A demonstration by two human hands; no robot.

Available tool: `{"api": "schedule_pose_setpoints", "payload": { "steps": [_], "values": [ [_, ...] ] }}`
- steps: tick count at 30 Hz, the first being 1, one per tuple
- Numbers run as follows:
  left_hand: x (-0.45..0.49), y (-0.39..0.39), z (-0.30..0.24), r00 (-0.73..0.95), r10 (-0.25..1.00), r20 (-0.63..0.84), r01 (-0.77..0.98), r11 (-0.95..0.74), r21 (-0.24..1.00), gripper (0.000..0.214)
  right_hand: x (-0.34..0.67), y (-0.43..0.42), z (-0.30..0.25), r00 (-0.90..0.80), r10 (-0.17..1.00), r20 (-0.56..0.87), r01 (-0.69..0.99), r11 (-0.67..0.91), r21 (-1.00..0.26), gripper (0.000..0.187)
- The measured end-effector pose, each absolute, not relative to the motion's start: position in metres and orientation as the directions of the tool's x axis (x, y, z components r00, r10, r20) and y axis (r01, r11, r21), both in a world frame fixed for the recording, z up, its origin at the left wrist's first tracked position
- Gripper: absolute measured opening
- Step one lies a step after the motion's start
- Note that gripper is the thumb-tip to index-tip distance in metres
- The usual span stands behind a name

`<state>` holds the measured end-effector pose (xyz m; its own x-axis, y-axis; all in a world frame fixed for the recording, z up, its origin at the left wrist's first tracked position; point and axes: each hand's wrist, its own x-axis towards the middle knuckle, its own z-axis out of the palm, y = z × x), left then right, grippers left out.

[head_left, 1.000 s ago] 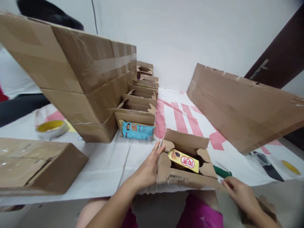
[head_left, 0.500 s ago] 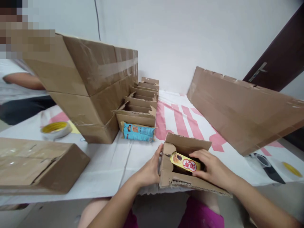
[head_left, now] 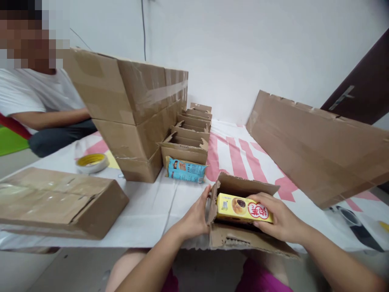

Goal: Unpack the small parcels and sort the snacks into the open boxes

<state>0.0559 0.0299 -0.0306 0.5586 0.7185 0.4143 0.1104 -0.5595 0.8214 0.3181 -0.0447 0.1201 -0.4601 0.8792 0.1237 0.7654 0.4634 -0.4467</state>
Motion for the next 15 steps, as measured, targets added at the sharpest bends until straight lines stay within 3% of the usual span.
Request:
{"api": "schedule_pose_setpoints", "payload": {
  "steps": [5, 8, 11, 15],
  "values": [
    [0.037, 0.038, -0.020, 0.540, 0.698, 0.470, 0.071, -0.595, 0.801, 0.131, 0.329, -0.049, 0.115, -0.329, 0.884, 0.332, 0.788, 0.451, -0.420, 0.049],
    [0.014, 0.046, -0.006, 0.499, 0.728, 0.470, 0.029, -0.557, 0.830, 0.129, 0.343, -0.050, 0.103, -0.122, 0.896, 0.427, 0.738, 0.369, -0.565, 0.055],
    [-0.014, 0.054, 0.003, 0.441, 0.778, 0.447, 0.015, -0.504, 0.863, 0.127, 0.353, -0.053, 0.088, 0.017, 0.915, 0.404, 0.576, 0.322, -0.752, 0.058],
    [-0.049, 0.059, 0.007, 0.347, 0.857, 0.380, 0.081, -0.432, 0.898, 0.121, 0.358, -0.056, 0.072, 0.115, 0.923, 0.368, 0.448, 0.282, -0.848, 0.058]
  ]
}}
